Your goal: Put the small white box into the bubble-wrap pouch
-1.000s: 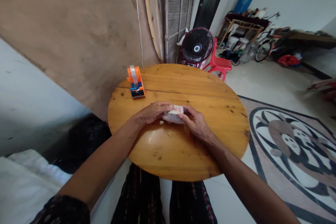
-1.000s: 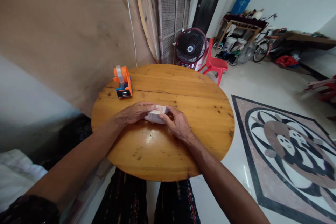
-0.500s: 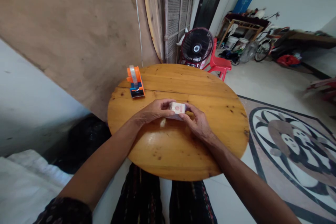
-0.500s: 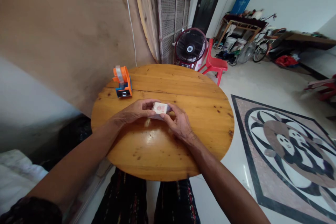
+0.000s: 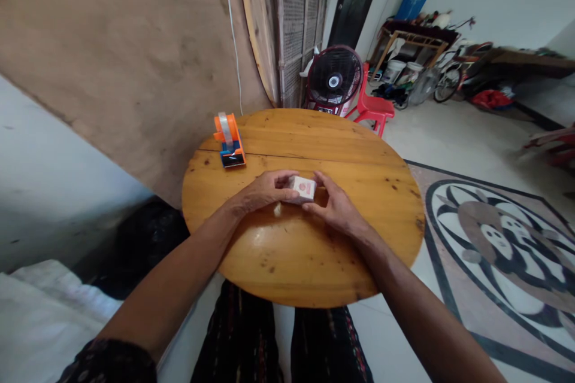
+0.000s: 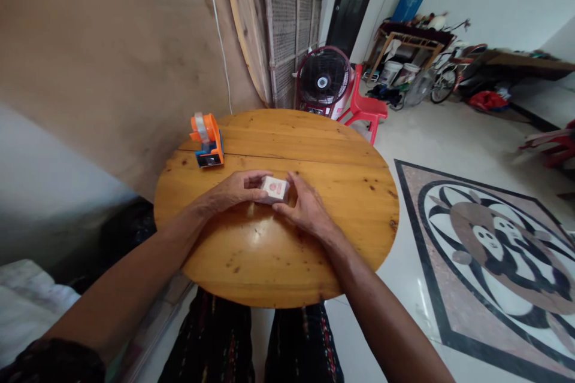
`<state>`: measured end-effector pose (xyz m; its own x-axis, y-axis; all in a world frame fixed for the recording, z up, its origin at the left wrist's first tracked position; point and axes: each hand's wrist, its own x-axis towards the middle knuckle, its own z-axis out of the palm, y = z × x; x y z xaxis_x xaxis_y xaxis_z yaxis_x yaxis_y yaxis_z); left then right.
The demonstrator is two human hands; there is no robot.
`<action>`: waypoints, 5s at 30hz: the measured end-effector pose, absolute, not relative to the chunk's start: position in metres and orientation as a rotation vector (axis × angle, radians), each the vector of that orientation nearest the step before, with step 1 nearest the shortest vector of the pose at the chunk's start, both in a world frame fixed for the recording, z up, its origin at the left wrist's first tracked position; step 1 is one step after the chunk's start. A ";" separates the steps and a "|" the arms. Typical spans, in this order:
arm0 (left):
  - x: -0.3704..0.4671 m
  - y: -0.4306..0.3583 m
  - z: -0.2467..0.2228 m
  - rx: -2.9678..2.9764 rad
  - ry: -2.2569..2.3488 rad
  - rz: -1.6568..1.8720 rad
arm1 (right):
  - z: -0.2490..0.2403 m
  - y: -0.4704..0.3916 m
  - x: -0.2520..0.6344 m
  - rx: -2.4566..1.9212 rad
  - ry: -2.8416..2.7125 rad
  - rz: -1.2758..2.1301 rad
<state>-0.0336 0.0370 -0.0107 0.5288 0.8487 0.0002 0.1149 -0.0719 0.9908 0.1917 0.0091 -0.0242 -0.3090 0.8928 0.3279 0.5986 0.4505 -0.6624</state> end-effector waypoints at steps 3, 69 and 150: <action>-0.034 0.037 -0.010 1.746 0.997 0.739 | -0.024 0.008 0.190 -1.277 -2.079 0.544; -0.047 0.038 -0.001 1.741 1.109 0.772 | -0.012 0.001 0.189 -1.257 -1.985 0.634; -0.044 0.040 -0.010 1.446 0.871 0.793 | -0.028 0.002 0.176 -1.257 -2.115 0.365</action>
<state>-0.0439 0.0395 -0.0097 0.4857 0.8739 -0.0212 0.0601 -0.0092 0.9982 0.1757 0.0022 -0.0275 -0.3355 0.8601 0.3843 0.6815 0.5032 -0.5314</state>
